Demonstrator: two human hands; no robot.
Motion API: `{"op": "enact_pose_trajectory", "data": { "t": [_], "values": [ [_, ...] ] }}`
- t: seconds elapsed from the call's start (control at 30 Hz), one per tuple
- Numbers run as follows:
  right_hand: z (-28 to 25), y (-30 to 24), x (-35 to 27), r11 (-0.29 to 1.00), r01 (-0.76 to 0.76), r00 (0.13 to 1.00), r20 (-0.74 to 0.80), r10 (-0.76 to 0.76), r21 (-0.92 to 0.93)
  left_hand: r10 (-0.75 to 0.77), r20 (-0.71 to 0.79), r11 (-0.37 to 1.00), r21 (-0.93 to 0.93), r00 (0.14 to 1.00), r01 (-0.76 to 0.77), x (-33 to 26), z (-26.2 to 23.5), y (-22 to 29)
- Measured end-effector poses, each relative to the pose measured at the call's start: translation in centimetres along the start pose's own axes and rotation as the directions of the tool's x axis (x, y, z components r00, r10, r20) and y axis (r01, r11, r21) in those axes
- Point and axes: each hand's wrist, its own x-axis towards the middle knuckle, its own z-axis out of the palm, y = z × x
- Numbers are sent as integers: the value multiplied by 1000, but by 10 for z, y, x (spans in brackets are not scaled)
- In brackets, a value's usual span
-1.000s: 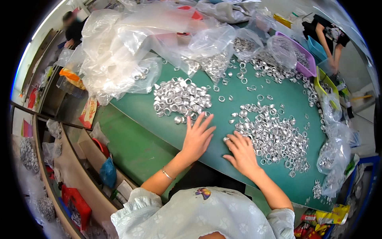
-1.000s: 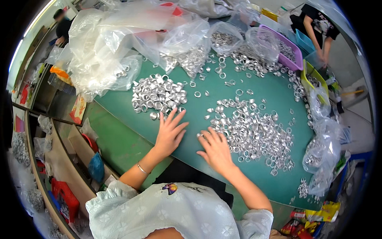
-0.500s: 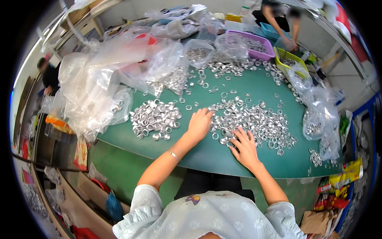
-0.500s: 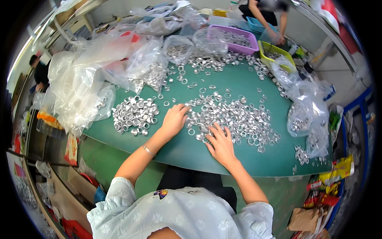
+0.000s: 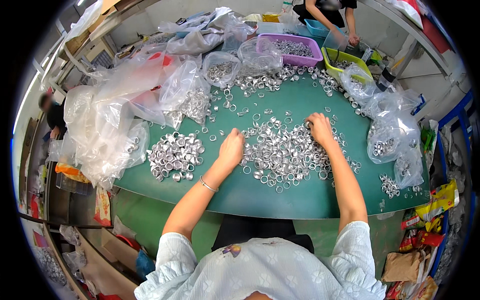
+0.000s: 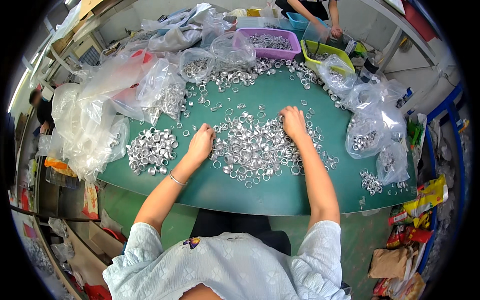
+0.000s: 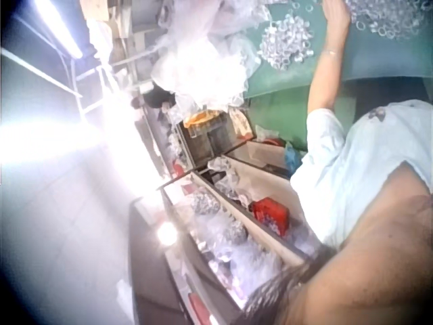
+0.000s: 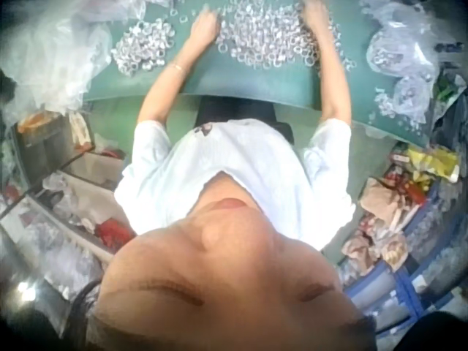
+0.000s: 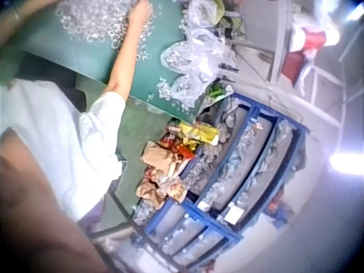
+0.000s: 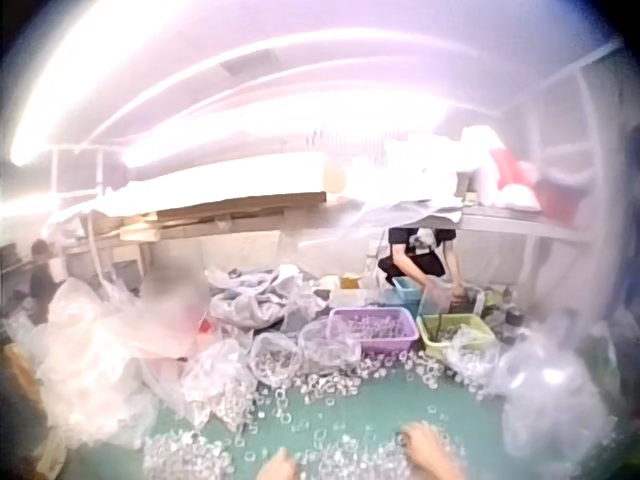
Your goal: The person sorts small metal rings on a worktable by hand, gathers them into a pile, and then places them into a clear plastic bag.
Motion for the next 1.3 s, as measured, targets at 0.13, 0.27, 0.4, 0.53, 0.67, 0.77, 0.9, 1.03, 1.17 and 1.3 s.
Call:
{"op": "enact_pose_trajectory", "data": {
  "t": [0.13, 0.27, 0.4, 0.53, 0.67, 0.77, 0.9, 1.03, 1.17, 1.3],
  "values": [
    [2, 36, -8, 865, -187, 978, 1, 210, 466, 22, -1, 999, -46, 1000, -22, 2, -16, 10],
    [-50, 30, -50, -136, -235, 859, 271, 434, 962, -201, -73, 922, -352, 977, 163, -1, -38, 9],
    [-56, 56, -82, -488, -255, 795, 468, 385, 835, -252, 398, -83, -917, 882, 391, 7, -40, 39],
    [-42, 50, -72, 678, -276, 925, -3, 379, 681, -174, 464, 240, -836, 869, 494, 12, -2, 79],
    [-19, 43, -63, 934, -182, 973, -78, 216, 308, 19, 130, 938, -345, 991, 27, 20, 16, 112],
    [-38, 49, -67, 816, -241, 955, -22, 296, 525, 89, 181, 975, -219, 979, -48, 23, 19, 117],
    [-73, 56, -93, -350, -262, 805, 404, 435, 899, 96, 281, 994, -71, 955, -79, 26, 15, 119],
    [-105, 83, -136, -185, -321, 773, 370, 515, 929, 74, 236, 974, -224, 969, -20, 27, 17, 116],
    [-118, 114, -179, 396, -457, 639, -15, 769, 797, 22, 121, 935, -354, 992, 22, 22, 3, 122],
    [-127, 155, -223, 559, -505, 388, -405, 828, 657, -198, 221, 735, -611, 955, 293, 15, 1, 102]
  ]
}}
